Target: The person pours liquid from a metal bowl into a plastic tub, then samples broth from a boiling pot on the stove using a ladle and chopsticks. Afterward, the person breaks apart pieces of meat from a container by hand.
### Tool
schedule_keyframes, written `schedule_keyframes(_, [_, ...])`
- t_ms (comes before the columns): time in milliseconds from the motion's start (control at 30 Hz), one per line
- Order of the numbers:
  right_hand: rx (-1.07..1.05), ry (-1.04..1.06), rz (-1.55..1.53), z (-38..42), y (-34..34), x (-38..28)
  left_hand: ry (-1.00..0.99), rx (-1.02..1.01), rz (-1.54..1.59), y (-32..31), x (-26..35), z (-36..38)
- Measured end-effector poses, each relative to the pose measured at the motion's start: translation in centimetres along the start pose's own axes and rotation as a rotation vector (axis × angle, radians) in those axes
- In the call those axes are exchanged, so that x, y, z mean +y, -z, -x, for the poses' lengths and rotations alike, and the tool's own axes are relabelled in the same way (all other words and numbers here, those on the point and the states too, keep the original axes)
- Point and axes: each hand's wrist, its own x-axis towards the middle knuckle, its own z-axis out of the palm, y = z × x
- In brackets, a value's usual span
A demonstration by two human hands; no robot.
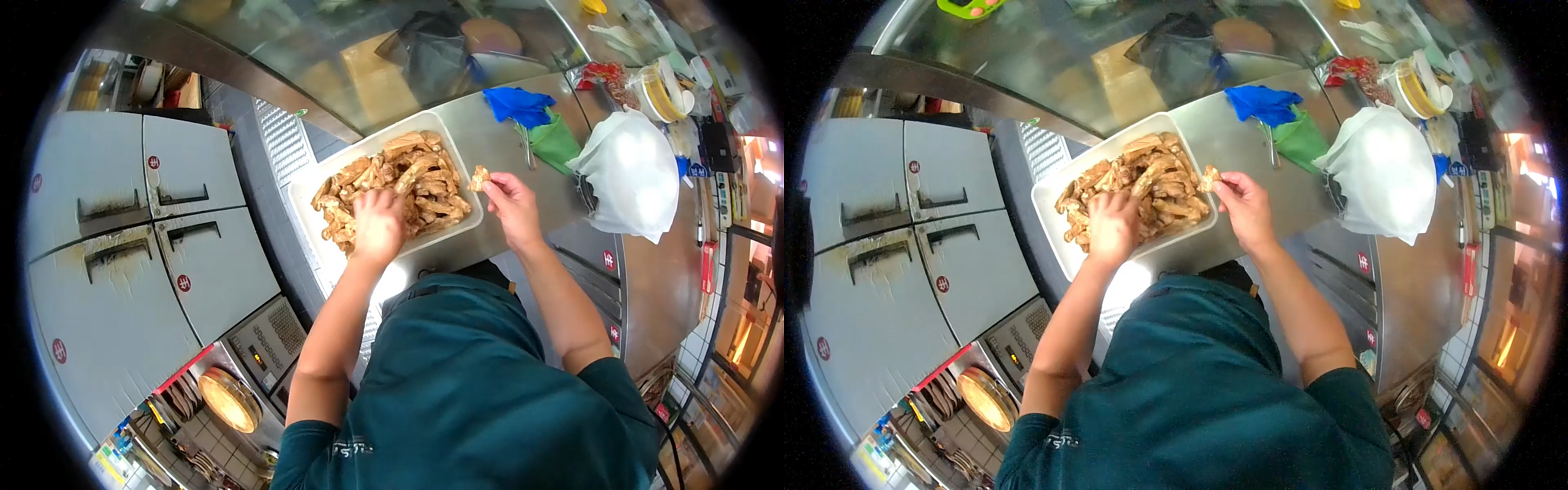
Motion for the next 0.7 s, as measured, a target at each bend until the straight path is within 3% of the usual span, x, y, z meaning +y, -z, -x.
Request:
schedule_keyframes(100, [-0.042,0.013,0.013,-0.2,-0.8,0.6,0.198,0.013,-0.172,0.8,-3.5,2.3])
schedule_keyframes(200, [-0.045,-0.008,0.049,0.3,-2.4,-0.4,0.127,-0.016,-0.318,2.0,-6.7,3.5])
schedule_keyframes(300, [-0.099,0.011,0.024,0.0,-3.4,0.2,0.070,-0.160,-0.220,3.1,-8.9,4.2])
schedule_keyframes(533, [-0.114,-0.011,0.033,0.1,-4.6,0.4,0.008,-0.181,-0.211,5.4,-9.5,5.4])
schedule_keyframes(700, [-0.138,0.017,-0.002,0.5,-5.3,0.9,0.225,-0.101,-0.026,7.4,-8.7,6.2])
